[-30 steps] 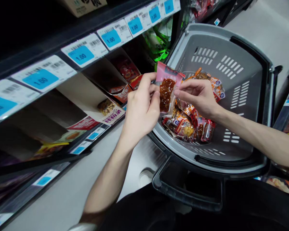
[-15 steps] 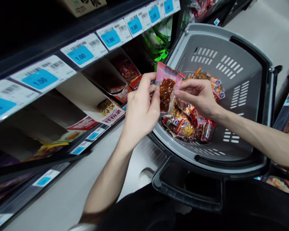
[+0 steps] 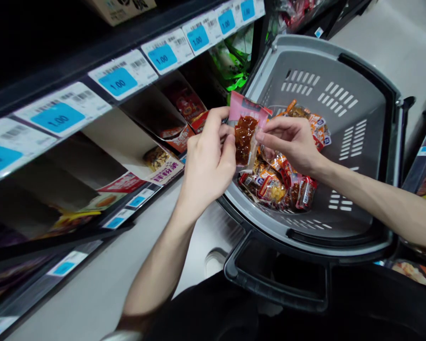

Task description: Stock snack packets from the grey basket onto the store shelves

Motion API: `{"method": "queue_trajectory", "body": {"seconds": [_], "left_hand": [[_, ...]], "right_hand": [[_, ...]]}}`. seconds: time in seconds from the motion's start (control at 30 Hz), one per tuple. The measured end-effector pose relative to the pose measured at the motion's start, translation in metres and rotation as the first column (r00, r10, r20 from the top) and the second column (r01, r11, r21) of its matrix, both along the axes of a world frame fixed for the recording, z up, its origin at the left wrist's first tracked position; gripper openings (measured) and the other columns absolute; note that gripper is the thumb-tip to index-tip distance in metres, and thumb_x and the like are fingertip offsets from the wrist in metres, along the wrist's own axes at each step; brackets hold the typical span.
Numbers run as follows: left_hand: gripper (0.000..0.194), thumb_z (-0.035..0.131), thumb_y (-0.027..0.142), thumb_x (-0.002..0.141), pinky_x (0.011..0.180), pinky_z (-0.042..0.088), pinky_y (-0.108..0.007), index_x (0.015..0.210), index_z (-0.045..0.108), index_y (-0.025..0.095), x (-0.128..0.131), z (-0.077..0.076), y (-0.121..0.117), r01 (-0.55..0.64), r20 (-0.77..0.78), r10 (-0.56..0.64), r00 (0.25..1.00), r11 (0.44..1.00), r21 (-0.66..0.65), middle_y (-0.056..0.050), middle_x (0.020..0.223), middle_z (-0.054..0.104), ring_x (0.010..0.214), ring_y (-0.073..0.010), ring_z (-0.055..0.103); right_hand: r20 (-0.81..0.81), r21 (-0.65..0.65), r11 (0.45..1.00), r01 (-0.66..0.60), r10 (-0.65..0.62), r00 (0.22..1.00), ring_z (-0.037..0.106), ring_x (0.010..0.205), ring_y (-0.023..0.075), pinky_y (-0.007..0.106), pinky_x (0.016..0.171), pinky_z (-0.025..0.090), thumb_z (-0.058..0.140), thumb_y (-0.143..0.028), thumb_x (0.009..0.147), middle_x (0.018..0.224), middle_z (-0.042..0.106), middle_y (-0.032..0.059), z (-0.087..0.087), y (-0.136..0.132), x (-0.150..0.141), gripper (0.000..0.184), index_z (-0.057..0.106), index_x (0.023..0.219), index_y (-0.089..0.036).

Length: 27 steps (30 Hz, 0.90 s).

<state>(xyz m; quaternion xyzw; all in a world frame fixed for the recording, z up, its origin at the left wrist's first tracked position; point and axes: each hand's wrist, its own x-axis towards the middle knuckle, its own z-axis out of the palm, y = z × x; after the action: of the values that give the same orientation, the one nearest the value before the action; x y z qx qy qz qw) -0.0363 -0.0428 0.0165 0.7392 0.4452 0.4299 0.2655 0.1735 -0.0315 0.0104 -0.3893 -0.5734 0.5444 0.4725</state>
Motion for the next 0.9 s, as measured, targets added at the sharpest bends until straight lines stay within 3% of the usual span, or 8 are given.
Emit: {"method": "queue_trajectory", "body": {"seconds": [0.23,0.37,0.43,0.5,0.6,0.67,0.8,0.9], "left_hand": [[0.049,0.055,0.027,0.103,0.086,0.067,-0.034,0.150,0.041,0.027,0.003,0.000,-0.002,0.016,0.070,-0.014,0.997,1.000,-0.026,-0.005,0.112,0.075,0.092,-0.0181,0.075],[0.041,0.062,0.024,0.101,0.082,0.069,-0.032,0.141,0.055,0.030,0.004,0.004,-0.005,-0.005,0.054,0.003,0.999,0.999,0.039,-0.009,0.136,0.062,0.118,-0.0227,0.069],[0.035,0.063,0.019,0.098,0.084,0.070,-0.036,0.132,0.065,0.026,0.003,0.005,-0.005,-0.002,0.004,0.001,1.000,0.994,0.110,-0.012,0.139,0.056,0.129,-0.0269,0.063],[0.031,0.063,0.017,0.098,0.096,0.068,-0.046,0.128,0.070,0.025,0.001,0.005,-0.005,-0.001,-0.033,0.006,0.999,0.990,0.141,-0.013,0.142,0.052,0.131,-0.0287,0.060],[0.023,0.065,0.026,0.101,0.117,0.053,-0.060,0.122,0.074,0.026,-0.001,0.005,-0.003,-0.020,-0.047,0.025,0.999,0.993,0.116,-0.011,0.146,0.052,0.132,-0.0315,0.056],[0.022,0.065,0.032,0.102,0.121,0.048,-0.063,0.121,0.076,0.026,0.000,0.005,-0.002,-0.039,-0.053,0.045,0.998,0.992,0.122,-0.012,0.141,0.055,0.134,-0.0340,0.053],[0.033,0.063,0.043,0.103,0.115,0.053,-0.056,0.129,0.072,0.024,0.005,0.005,-0.005,0.019,-0.109,-0.007,0.994,0.993,0.114,-0.012,0.125,0.064,0.123,-0.0312,0.062],[0.046,0.068,0.048,0.100,0.110,0.057,-0.049,0.138,0.063,0.022,0.007,0.005,-0.007,0.023,-0.129,-0.011,0.992,0.995,0.092,-0.012,0.130,0.067,0.119,-0.0294,0.067]], "right_hand": [[-0.023,-0.032,0.999,-0.028,0.027,0.999,0.061,0.057,0.0105,0.024,0.052,0.054,0.093,-0.050,0.080,0.068,0.066,-0.0032,-0.001,0.002,0.000,0.039,0.071,0.089,-0.019],[-0.050,-0.056,0.998,-0.026,0.023,0.998,0.063,0.058,0.0102,0.022,0.051,0.056,0.092,-0.053,0.081,0.072,0.067,-0.0020,0.003,0.001,-0.001,0.041,0.071,0.089,-0.019],[-0.059,-0.074,0.997,-0.034,0.029,0.998,0.065,0.061,0.0104,0.021,0.052,0.057,0.091,-0.055,0.081,0.075,0.068,-0.0014,0.006,0.000,-0.002,0.043,0.070,0.091,-0.019],[-0.065,-0.091,0.995,-0.040,0.035,0.997,0.067,0.065,0.0107,0.021,0.055,0.060,0.091,-0.056,0.080,0.078,0.069,-0.0007,0.008,-0.002,-0.003,0.044,0.070,0.092,-0.019],[-0.074,-0.099,0.994,-0.036,0.029,0.997,0.070,0.073,0.0119,0.021,0.061,0.063,0.093,-0.055,0.078,0.084,0.070,0.0007,0.008,-0.004,-0.005,0.046,0.070,0.093,-0.018],[-0.075,-0.098,0.995,-0.024,0.016,0.997,0.070,0.078,0.0130,0.022,0.064,0.065,0.093,-0.055,0.078,0.087,0.071,0.0015,0.006,-0.004,-0.006,0.046,0.070,0.094,-0.019],[-0.076,-0.069,0.997,-0.019,0.014,0.997,0.071,0.089,0.0148,0.023,0.070,0.066,0.091,-0.055,0.081,0.101,0.072,0.0030,0.004,-0.005,-0.005,0.043,0.072,0.097,-0.020],[-0.080,-0.029,0.997,-0.070,0.068,0.994,0.072,0.099,0.0166,0.025,0.074,0.066,0.090,-0.052,0.083,0.121,0.070,0.0057,0.008,-0.007,-0.006,0.041,0.074,0.106,-0.022]]}}
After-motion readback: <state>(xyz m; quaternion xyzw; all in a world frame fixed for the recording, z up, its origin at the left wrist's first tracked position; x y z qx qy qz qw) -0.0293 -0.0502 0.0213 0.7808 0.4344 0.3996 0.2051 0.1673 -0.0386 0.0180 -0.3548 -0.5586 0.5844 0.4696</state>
